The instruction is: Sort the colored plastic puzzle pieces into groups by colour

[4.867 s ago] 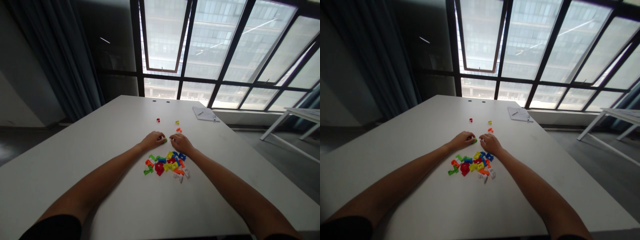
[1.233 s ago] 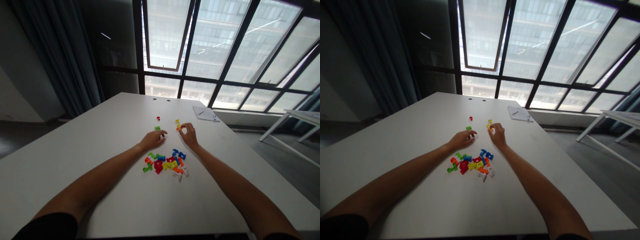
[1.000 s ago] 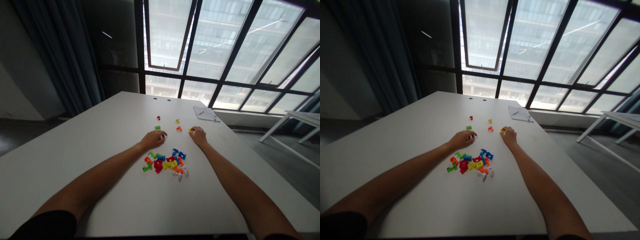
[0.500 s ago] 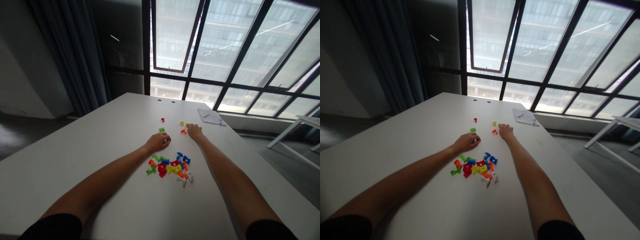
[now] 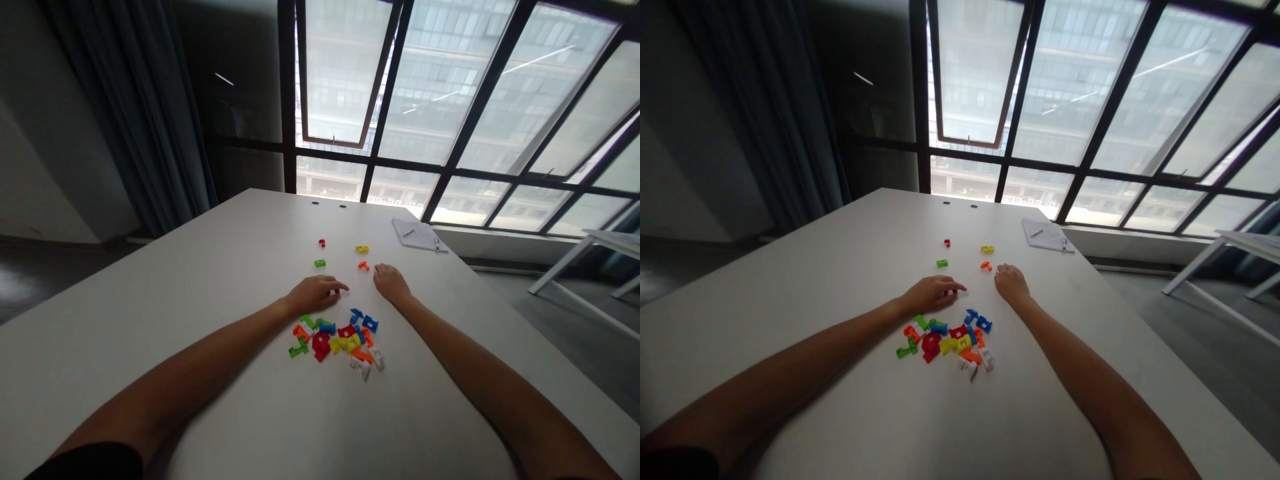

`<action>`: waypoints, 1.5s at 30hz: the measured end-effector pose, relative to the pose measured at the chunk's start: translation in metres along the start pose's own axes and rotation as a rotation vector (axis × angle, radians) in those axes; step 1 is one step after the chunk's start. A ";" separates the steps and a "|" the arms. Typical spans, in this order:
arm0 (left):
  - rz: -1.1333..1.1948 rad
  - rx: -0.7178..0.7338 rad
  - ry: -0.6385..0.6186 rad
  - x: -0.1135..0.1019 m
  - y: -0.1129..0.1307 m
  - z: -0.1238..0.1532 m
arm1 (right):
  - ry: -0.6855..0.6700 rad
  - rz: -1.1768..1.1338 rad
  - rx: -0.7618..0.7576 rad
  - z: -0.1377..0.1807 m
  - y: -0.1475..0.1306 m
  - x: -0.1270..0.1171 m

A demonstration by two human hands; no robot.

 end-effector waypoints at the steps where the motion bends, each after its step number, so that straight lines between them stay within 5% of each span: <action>1: 0.037 0.016 -0.029 0.000 0.004 0.000 | 0.009 -0.001 -0.018 0.009 -0.002 -0.005; 8: 0.138 0.082 -0.166 0.007 0.021 -0.005 | 0.154 -0.078 -0.249 0.052 -0.027 -0.038; 16: -0.042 -0.089 0.050 0.011 0.018 -0.003 | 0.354 -0.489 -0.257 0.050 -0.043 -0.040; 25: -0.095 -0.098 -0.005 0.011 0.025 -0.002 | 0.030 -0.816 -0.425 0.047 -0.036 -0.037; 31: -0.152 -0.257 0.016 0.011 0.023 -0.005 | 0.144 -0.826 -0.204 0.042 -0.035 -0.033; 37: -0.098 -0.323 -0.002 0.013 0.022 -0.006 | 0.015 -0.820 -0.378 0.046 -0.036 -0.039; 45: -0.109 -0.327 -0.001 0.013 0.022 -0.006 | 0.037 -0.775 -0.245 0.040 -0.034 -0.035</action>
Point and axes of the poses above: each hand's wrist, its own z-axis away from the middle knuckle, its own x-axis out of the palm, y = z × x, the point moved 1 cm from there along -z, towards the middle knuckle, and after that the axes turned 15 degrees about z, right-handed, at the moved point
